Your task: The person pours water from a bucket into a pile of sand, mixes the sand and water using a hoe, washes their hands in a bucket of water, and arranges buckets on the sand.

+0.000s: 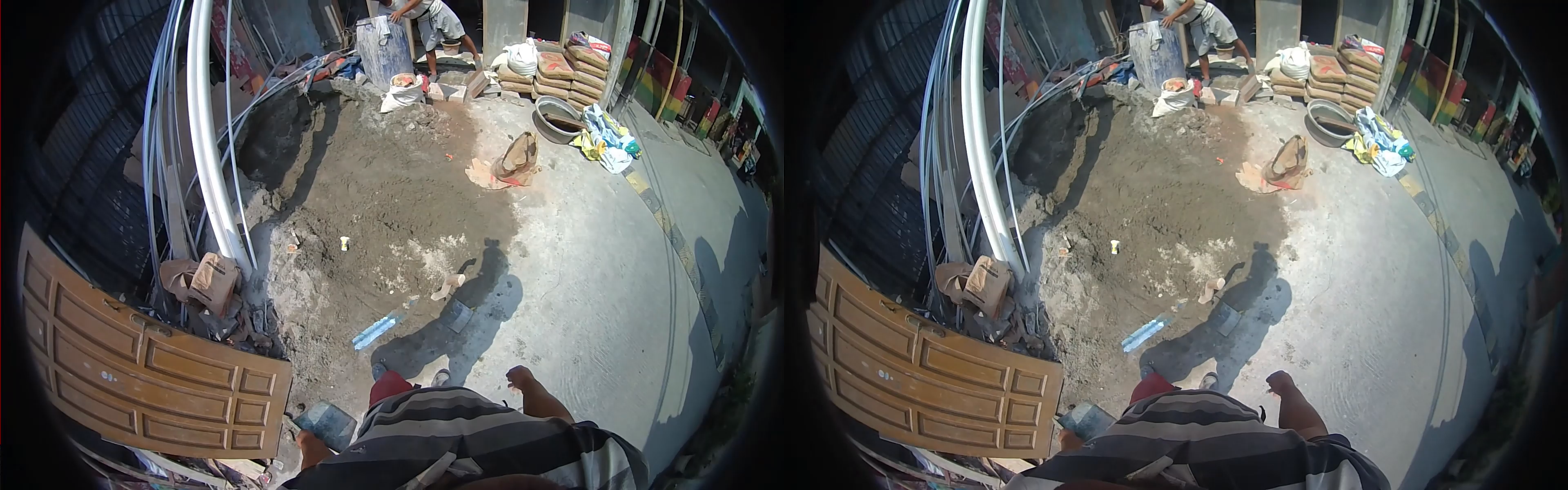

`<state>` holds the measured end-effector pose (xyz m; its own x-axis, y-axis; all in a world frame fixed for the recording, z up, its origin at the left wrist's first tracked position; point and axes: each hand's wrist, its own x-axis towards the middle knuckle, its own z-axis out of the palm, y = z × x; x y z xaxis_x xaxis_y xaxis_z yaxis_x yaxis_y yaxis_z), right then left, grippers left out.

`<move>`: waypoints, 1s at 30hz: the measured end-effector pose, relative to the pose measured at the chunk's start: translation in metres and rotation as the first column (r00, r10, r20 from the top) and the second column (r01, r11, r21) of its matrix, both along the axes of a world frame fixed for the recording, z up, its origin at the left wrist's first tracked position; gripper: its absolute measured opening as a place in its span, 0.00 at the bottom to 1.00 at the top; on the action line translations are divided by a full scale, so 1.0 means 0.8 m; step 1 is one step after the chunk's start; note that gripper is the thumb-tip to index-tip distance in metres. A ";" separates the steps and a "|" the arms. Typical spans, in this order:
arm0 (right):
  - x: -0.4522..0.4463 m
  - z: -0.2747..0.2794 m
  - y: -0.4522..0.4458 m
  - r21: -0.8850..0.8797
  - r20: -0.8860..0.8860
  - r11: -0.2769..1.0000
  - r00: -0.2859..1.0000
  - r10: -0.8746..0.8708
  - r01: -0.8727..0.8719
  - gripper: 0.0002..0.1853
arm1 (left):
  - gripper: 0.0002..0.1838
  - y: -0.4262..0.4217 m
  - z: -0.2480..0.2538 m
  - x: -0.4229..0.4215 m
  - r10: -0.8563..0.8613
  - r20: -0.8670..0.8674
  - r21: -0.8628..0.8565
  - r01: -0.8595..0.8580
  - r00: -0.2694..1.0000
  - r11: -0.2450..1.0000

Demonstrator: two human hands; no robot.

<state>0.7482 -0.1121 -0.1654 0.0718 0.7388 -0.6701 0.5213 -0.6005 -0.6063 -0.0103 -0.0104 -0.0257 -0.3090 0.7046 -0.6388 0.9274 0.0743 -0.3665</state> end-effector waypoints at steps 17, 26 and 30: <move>-0.025 0.096 0.020 -0.153 0.470 0.818 0.687 0.554 -0.555 0.07 | 0.29 0.035 -0.003 0.039 0.200 -0.054 -0.108 -0.204 0.978 0.973; -0.027 0.103 0.011 -0.168 0.278 0.945 0.907 0.318 -0.280 0.12 | 0.31 0.043 0.006 0.030 0.258 0.096 0.018 -0.261 0.961 0.965; -0.020 0.096 0.004 -0.129 0.424 0.898 0.795 0.433 -0.421 0.07 | 0.29 0.044 0.002 0.019 0.173 0.115 0.040 -0.179 0.978 0.983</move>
